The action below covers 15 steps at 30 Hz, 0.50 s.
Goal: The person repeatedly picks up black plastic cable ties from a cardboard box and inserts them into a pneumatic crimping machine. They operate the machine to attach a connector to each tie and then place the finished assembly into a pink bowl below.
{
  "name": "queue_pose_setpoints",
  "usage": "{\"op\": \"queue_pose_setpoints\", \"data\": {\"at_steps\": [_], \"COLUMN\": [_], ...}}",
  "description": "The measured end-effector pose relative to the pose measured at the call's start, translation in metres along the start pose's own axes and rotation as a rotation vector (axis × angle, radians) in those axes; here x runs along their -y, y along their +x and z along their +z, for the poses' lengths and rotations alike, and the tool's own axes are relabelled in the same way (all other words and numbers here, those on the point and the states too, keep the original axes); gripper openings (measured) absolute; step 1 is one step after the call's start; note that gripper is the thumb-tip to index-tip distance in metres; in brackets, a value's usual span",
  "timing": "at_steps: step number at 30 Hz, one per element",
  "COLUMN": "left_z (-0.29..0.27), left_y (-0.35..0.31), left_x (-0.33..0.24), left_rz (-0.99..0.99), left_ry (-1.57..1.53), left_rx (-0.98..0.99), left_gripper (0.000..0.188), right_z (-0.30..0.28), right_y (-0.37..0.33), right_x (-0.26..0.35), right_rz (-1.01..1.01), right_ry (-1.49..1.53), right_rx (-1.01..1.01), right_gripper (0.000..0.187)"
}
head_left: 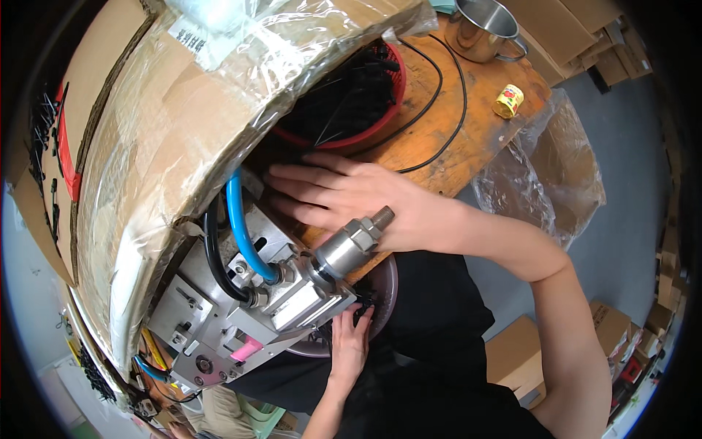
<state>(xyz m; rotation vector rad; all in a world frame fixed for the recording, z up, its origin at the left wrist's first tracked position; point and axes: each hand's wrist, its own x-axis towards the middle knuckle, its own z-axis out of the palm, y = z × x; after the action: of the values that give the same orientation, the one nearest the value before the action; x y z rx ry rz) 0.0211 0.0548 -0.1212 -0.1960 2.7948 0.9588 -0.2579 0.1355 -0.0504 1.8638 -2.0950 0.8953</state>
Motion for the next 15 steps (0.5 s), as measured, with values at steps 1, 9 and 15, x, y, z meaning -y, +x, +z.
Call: {"op": "queue_pose_setpoints", "data": {"at_steps": [1,9,15], "left_z": [0.0,-0.004,-0.003], "left_y": [0.001,-0.001,-0.006], "left_x": [-0.003,-0.003,0.002], "left_rz": [0.011,0.01,-0.037], "left_ry": [0.001,0.014,-0.007], "left_rx": [0.001,-0.032,-0.045], "left_gripper": [0.038,0.035,0.035], "right_z": [0.006,-0.002,-0.067], "right_y": [0.005,-0.015,-0.043], "right_x": [0.004,0.019,0.03], "right_rz": [0.092,0.291,0.221], "right_ry": [-0.003,0.111,-0.057], "right_rx": [0.033,0.039,0.183], "right_gripper": [0.047,0.033,0.042]}}
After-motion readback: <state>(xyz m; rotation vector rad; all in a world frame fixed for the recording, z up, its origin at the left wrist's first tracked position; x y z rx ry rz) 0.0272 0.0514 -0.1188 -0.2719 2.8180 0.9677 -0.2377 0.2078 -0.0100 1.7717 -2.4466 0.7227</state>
